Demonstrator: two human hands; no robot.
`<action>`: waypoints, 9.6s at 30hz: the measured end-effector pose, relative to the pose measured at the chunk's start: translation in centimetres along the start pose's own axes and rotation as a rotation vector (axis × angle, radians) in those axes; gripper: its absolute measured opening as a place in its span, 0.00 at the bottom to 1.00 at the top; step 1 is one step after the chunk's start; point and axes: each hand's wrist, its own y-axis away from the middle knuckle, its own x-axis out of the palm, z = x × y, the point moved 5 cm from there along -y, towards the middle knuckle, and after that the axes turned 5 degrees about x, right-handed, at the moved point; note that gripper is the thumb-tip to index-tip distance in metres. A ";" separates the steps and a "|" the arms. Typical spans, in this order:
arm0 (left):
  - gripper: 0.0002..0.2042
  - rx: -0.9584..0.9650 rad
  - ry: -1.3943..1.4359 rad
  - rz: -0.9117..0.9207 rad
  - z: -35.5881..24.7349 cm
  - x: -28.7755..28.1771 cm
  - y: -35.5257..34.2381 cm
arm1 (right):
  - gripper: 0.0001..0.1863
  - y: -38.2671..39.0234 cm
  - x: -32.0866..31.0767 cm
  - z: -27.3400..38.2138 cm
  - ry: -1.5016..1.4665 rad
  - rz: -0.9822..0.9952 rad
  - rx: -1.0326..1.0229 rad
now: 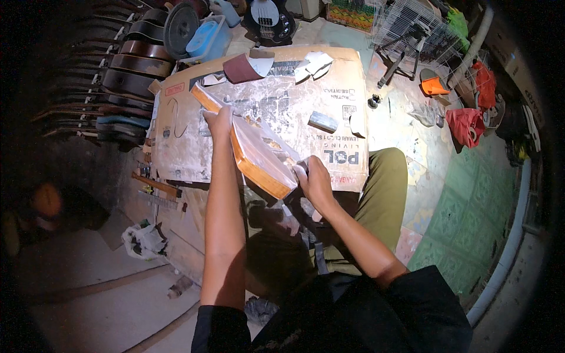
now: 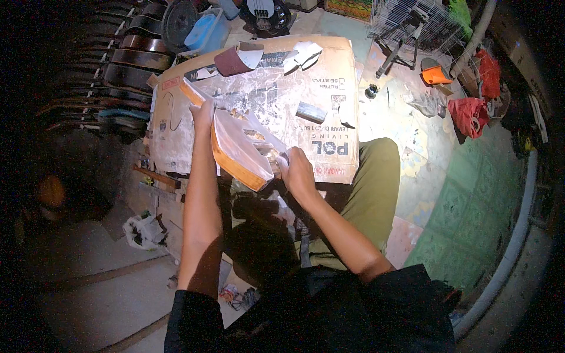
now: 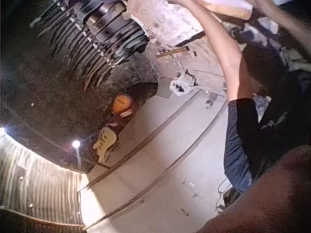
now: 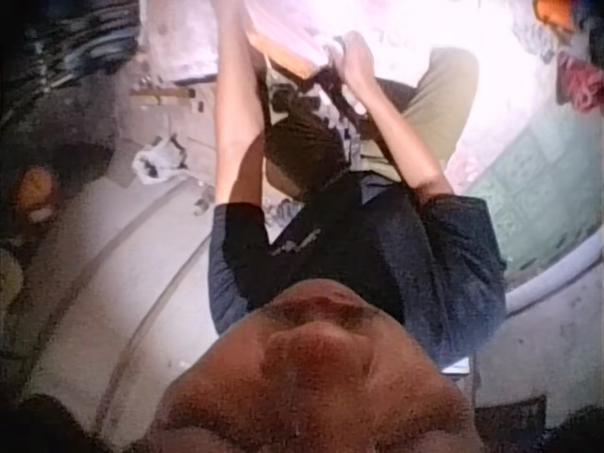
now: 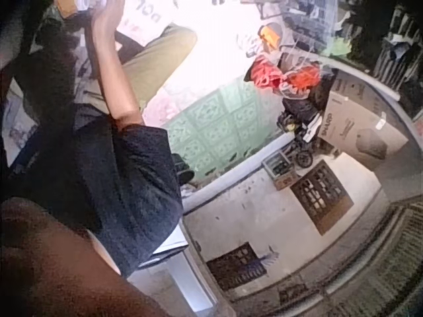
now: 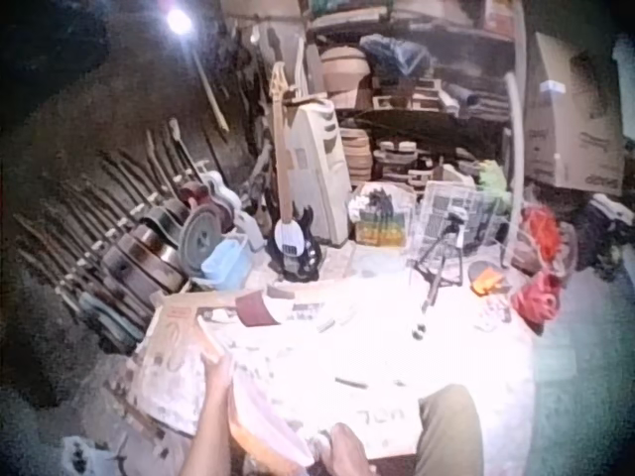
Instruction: The person sands the wooden body of an electric guitar using a small block and a cloth to smooth the surfaces and edges.
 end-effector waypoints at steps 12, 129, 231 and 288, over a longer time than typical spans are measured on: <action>0.34 -0.058 0.030 0.036 0.2 -0.1 -0.1 | 0.13 -1.1 -2.8 -1.4 -0.101 -0.040 0.209; 0.41 -0.166 0.084 0.167 4.8 -1.5 -2.1 | 0.16 3.6 -4.9 2.6 0.374 0.563 -0.277; 0.40 -0.134 -0.032 0.105 1.4 2.1 -2.5 | 0.14 -2.5 -1.2 -3.8 -0.214 0.099 0.263; 0.39 -0.110 -0.070 0.128 -0.3 1.8 -1.2 | 0.14 -1.9 -1.0 -2.7 -0.161 0.115 0.123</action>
